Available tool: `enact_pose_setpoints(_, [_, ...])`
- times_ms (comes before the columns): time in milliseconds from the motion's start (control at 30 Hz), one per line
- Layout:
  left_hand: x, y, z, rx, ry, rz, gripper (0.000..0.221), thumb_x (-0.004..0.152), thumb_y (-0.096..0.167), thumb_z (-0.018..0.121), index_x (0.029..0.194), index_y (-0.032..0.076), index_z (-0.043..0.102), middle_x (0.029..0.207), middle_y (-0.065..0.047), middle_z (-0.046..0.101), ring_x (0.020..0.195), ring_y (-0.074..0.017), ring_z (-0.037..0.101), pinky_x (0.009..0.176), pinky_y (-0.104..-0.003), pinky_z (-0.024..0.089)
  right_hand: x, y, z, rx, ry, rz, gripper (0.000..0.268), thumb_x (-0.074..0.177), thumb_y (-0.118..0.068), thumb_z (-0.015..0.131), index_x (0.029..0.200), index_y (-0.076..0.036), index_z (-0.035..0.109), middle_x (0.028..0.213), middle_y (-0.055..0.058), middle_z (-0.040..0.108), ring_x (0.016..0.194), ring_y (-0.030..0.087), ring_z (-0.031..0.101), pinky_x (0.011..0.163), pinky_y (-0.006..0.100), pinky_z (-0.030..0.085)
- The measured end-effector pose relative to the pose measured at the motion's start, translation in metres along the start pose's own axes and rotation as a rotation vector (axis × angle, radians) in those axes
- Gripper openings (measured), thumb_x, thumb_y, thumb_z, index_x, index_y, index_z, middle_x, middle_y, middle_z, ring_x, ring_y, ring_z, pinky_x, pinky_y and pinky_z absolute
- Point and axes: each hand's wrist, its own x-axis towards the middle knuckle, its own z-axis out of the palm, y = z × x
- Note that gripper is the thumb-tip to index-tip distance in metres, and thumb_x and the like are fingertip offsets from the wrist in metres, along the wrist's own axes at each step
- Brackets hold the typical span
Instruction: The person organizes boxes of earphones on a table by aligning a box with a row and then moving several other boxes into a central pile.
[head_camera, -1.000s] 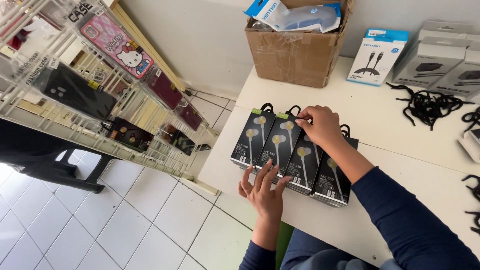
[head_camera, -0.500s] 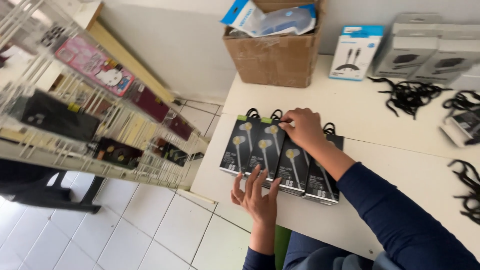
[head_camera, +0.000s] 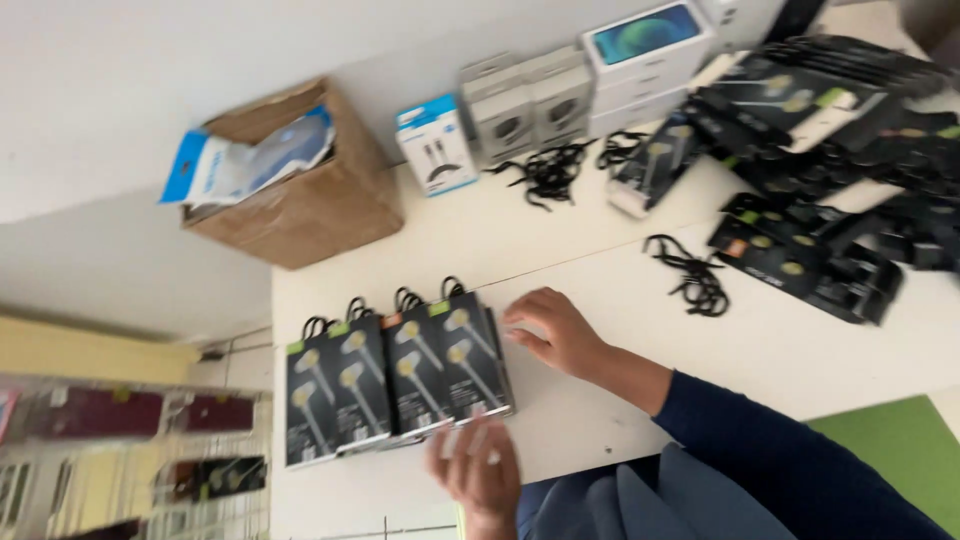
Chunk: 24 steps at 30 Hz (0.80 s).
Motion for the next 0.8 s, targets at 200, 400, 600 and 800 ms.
enact_pose_setpoints(200, [0.011,0.084,0.083,-0.442,-0.466,0.021,0.031,0.104,0.011,0.055,0.134,0.004,0.061,0.136,-0.013,0.065,0.133,-0.0389,0.058,0.11,-0.047,0.05,-0.114,0.048,-0.063,-0.113,0.009,0.222,0.015,0.096,-0.023,0.068,0.109,-0.017,0.071,0.107,0.0,0.073,0.099,0.024,0.067,0.089,0.039,0.049])
enact_pose_setpoints(400, [-0.036,0.118,0.162,-0.412,-1.137,0.014,0.069,0.1,0.016,0.052,0.162,0.006,0.023,0.168,-0.009,0.03,0.156,-0.0374,0.016,0.119,-0.069,0.0,-0.156,0.048,-0.114,-0.295,-0.031,0.186,0.014,0.1,-0.017,0.061,0.103,-0.007,0.07,0.1,0.009,0.067,0.096,0.029,0.062,0.078,0.042,0.048])
enact_pose_setpoints(600, [-0.055,0.123,0.176,-0.262,-1.098,0.123,0.07,0.098,0.036,0.06,0.16,0.014,0.034,0.166,-0.001,0.035,0.154,-0.0384,0.017,0.114,-0.074,0.004,-0.169,0.047,-0.13,-0.159,-0.032,0.233,0.026,0.103,-0.022,0.054,0.113,-0.007,0.073,0.121,0.01,0.071,0.122,0.034,0.06,0.101,0.045,0.043])
enact_pose_setpoints(800, [-0.024,0.165,0.216,-0.69,-0.953,-0.015,0.059,0.107,0.028,0.049,0.157,0.002,0.032,0.157,-0.021,0.047,0.146,-0.0401,0.042,0.119,-0.051,0.036,-0.155,0.06,-0.199,-0.265,0.171,0.184,0.026,0.103,-0.022,0.052,0.095,-0.007,0.072,0.099,0.01,0.075,0.095,0.032,0.069,0.083,0.048,0.049])
